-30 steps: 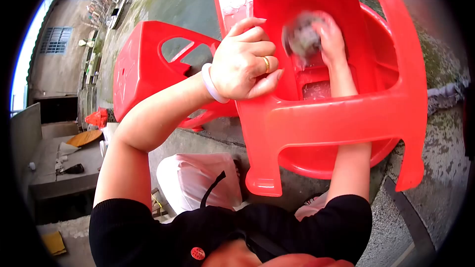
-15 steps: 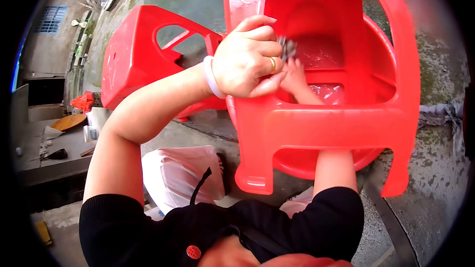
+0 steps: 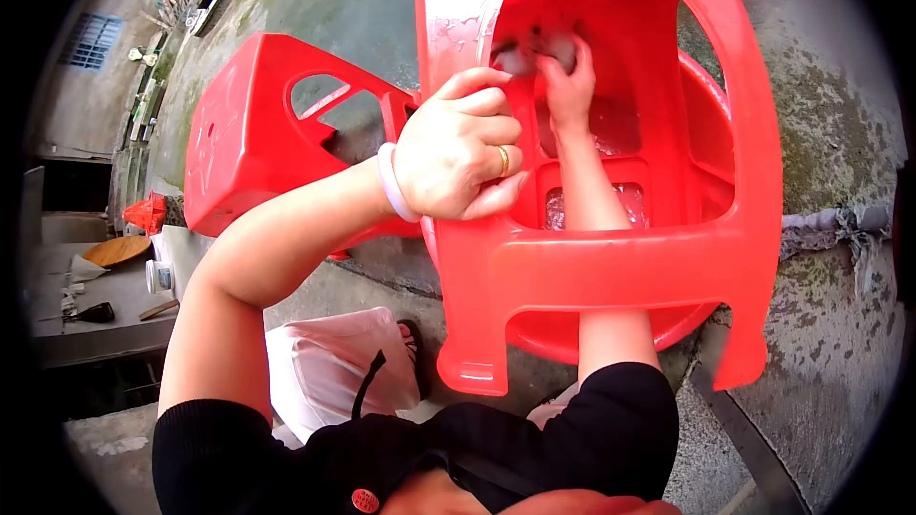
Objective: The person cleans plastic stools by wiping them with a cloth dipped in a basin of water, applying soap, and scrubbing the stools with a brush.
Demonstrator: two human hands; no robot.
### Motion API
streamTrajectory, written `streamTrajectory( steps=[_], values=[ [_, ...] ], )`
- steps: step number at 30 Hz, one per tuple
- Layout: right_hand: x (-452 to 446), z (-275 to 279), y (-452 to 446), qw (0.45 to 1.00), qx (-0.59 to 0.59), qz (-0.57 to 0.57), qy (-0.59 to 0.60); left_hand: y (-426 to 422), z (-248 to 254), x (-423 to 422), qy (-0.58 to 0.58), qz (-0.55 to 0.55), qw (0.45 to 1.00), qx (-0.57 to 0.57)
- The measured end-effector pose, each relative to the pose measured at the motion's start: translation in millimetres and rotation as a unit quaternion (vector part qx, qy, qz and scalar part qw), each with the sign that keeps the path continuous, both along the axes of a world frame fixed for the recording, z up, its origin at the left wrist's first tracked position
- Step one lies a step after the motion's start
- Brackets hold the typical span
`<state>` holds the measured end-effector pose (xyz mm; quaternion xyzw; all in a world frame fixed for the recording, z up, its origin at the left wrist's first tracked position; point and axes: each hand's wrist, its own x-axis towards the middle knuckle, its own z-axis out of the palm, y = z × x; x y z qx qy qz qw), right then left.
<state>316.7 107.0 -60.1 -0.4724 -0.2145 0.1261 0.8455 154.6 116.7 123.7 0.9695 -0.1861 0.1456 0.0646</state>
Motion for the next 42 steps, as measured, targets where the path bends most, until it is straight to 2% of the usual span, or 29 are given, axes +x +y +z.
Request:
streamTrajectory(
  steps=[1,2,3,7,10,13,15,16,19,20,22,23,25,27,30,33,35,38,39,41,42],
  values=[
    [9,2,6,0.977,-0.122,-0.093,-0.145,-1,0,1,0.0,0.001,1.0,-0.003],
    [19,3,13,0.91,-0.24,-0.181,-0.286,-1,0,1,-0.002,0.003,1.0,-0.006],
    [29,1,20,0.801,-0.346,-0.259,-0.413,-2,-1,2,-0.003,0.006,1.0,-0.011],
    [100,-81,36,0.728,-0.416,-0.185,-0.513,2,0,5,0.005,0.009,1.0,-0.002],
    [128,-88,27,0.703,-0.414,-0.248,-0.523,0,0,7,0.006,0.01,1.0,-0.002],
    [124,-38,2,0.753,-0.53,-0.141,-0.364,0,-1,4,-0.002,0.016,1.0,0.003],
    [131,-33,-10,0.752,-0.573,-0.167,-0.28,2,-1,4,-0.001,0.009,1.0,0.012],
    [131,-33,-18,0.745,-0.596,-0.179,-0.238,3,-3,4,-0.001,0.006,1.0,0.011],
    [108,-18,-53,0.687,-0.666,-0.14,-0.254,2,-8,5,-0.028,-0.003,1.0,-0.011],
    [102,-41,-64,0.688,-0.637,-0.212,-0.277,1,-9,5,-0.042,-0.008,0.999,-0.02],
    [59,-29,-101,0.681,-0.669,-0.175,-0.242,4,-7,6,-0.041,-0.023,0.999,-0.02],
    [47,-47,-118,0.678,-0.683,-0.176,-0.206,4,-6,3,-0.037,-0.031,0.999,-0.023],
    [22,-99,-143,0.603,-0.755,-0.205,-0.152,4,-7,0,-0.055,-0.029,0.998,-0.03],
    [2,-115,-156,0.602,-0.764,-0.224,-0.066,4,-8,-1,-0.074,-0.032,0.996,-0.028],
    [-28,-135,-197,0.553,-0.828,-0.068,-0.06,7,-6,-7,-0.073,-0.033,0.997,-0.016],
    [-71,-149,-227,0.471,-0.838,0.237,-0.141,9,-3,-7,-0.07,-0.034,0.997,-0.016],
    [-89,-139,-241,0.478,-0.792,0.34,-0.17,7,-3,-8,-0.085,-0.03,0.996,-0.021],
    [-84,-101,-247,0.54,-0.756,0.313,-0.199,11,-5,-5,-0.107,-0.02,0.994,-0.027],
    [-85,-96,-247,0.557,-0.751,0.267,-0.234,11,-7,-8,-0.113,-0.019,0.993,-0.039],
    [-80,-50,-242,0.585,-0.71,0.302,-0.25,13,-6,-10,-0.127,0.0,0.991,-0.049],
    [-80,-25,-239,0.534,-0.731,0.331,-0.265,14,-6,-10,-0.154,-0.002,0.984,-0.094]
  ],
)
